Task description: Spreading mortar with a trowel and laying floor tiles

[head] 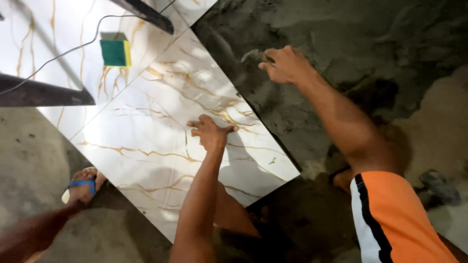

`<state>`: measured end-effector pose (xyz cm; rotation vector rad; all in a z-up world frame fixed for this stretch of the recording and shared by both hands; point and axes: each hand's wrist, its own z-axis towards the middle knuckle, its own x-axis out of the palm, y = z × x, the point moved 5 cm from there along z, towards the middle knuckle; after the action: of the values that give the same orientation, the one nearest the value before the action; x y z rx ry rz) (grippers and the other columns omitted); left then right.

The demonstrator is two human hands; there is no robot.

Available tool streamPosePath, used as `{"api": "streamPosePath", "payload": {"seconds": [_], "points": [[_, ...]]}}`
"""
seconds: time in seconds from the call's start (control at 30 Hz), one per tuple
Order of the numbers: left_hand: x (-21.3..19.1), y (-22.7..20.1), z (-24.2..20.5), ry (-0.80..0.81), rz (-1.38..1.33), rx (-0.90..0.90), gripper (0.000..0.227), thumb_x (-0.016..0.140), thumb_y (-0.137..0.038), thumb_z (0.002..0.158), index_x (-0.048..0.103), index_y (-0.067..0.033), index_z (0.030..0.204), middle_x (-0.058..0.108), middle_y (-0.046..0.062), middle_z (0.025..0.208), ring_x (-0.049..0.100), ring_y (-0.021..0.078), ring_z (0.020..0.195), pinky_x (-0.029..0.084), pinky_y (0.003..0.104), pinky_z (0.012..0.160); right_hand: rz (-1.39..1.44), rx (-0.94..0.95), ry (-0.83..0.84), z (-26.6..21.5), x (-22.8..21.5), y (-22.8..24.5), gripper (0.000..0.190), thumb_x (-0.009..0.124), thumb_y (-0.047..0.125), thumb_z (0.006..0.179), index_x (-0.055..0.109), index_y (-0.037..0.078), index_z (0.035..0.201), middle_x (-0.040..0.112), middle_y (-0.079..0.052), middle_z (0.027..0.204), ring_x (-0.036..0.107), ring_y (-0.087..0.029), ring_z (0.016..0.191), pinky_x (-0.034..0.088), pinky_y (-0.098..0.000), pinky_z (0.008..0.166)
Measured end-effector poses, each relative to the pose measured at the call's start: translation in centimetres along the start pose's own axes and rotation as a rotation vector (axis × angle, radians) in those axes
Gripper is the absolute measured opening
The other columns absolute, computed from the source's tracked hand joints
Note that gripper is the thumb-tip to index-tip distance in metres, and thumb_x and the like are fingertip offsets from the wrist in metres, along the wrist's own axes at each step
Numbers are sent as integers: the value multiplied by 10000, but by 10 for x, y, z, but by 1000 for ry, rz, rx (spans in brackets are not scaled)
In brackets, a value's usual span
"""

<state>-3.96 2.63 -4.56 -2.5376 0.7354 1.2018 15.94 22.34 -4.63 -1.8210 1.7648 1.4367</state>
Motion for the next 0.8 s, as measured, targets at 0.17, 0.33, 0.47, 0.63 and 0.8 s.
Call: {"api": "streamPosePath", "payload": {"seconds": [0.17, 0.33, 0.47, 0.63, 0.8], "points": [[5, 2, 5, 23, -26, -10, 1101, 934, -472, 477, 291, -36, 1258, 47, 319, 1490, 268, 444, 1244, 491, 618, 750, 95, 171, 139, -8, -30, 15, 573, 406, 466, 944, 342, 158, 1423, 257, -203, 1448, 284, -465, 1276, 314, -676, 965], [10, 2, 11, 38, 63, -24, 1105, 921, -549, 464, 311, -40, 1232, 48, 320, 1485, 296, 454, 1231, 519, 560, 726, 118, 137, 31, -1, -51, 10, 543, 503, 435, 942, 501, 61, 1336, 492, -249, 1288, 485, -464, 1104, 403, -602, 855], [18, 6, 15, 42, 79, -2, 1246, 896, -591, 452, 234, -39, 1351, 68, 303, 1495, 272, 429, 1213, 519, 546, 713, 66, 91, -33, 0, -60, -8, 546, 520, 422, 942, 531, 10, 1300, 522, -233, 1289, 491, -438, 1139, 391, -549, 886], [29, 10, 21, 35, 113, -8, 1247, 879, -638, 455, 224, -27, 1323, 9, 326, 1493, 267, 424, 1194, 514, 518, 696, 52, 3, -233, 14, -52, -75, 555, 565, 432, 943, 591, -34, 1244, 551, -231, 1268, 509, -406, 1146, 392, -500, 914], [27, 10, 21, 2, 83, 34, 1142, 890, -582, 487, 265, -54, 1284, 250, 254, 1365, 304, 422, 1180, 524, 550, 674, 110, 20, -310, 18, -68, -108, 414, 630, 382, 954, 608, -26, 1018, 575, -173, 1000, 506, -311, 914, 375, -458, 742]]}}
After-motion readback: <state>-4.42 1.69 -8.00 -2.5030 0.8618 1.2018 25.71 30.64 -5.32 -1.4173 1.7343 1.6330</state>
